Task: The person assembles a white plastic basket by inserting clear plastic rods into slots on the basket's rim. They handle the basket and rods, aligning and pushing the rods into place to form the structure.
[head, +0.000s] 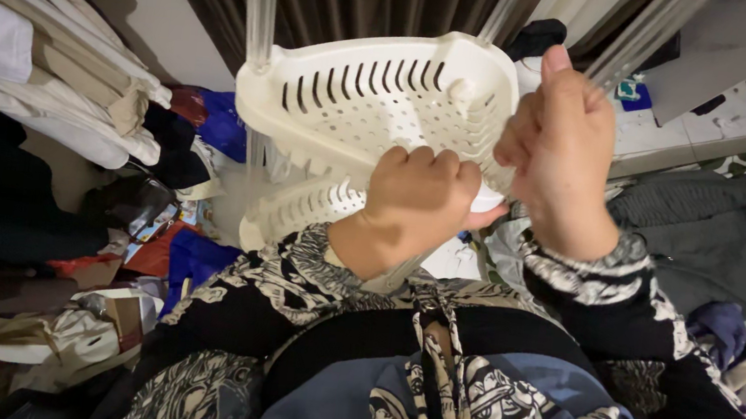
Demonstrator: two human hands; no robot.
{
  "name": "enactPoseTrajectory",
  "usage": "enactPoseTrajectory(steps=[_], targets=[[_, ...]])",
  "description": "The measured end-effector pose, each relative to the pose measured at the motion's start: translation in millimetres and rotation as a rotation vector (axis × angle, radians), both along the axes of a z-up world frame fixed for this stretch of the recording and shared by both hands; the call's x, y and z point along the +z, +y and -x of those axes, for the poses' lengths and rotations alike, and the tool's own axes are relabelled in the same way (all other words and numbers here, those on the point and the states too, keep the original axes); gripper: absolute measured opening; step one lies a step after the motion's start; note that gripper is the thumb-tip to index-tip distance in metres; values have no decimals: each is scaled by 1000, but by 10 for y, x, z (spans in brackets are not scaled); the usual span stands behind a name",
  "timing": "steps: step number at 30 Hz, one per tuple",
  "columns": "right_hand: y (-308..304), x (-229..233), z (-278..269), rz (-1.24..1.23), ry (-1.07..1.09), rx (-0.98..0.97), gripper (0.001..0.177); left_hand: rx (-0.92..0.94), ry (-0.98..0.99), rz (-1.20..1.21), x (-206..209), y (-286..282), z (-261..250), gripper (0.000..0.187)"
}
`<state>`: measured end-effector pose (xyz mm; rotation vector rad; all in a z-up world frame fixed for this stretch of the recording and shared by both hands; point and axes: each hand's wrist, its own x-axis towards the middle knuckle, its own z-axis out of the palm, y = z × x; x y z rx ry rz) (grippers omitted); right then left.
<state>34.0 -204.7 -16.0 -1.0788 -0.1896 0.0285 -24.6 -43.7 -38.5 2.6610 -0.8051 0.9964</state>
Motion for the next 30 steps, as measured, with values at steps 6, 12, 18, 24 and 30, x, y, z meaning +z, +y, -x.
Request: enactPoseTrajectory(steps=[6,12,18,24,30], targets=[[-100,114,6,-88,11,243,37,-137,-34,20,118,140,-97,57],[-133,165,-102,-177,-83,428,50,-240,-58,23,237,256,-245,62],[-132,53,-204,-193,-127,382,51,-253,12,6,332,298,-298,64],[-56,-100,-504,-401,-497,1101,35,-338,110,10,336,293,-303,66],[-85,-83,-366,-400,-201,909,51,-294,165,-48,277,286,-391,73]])
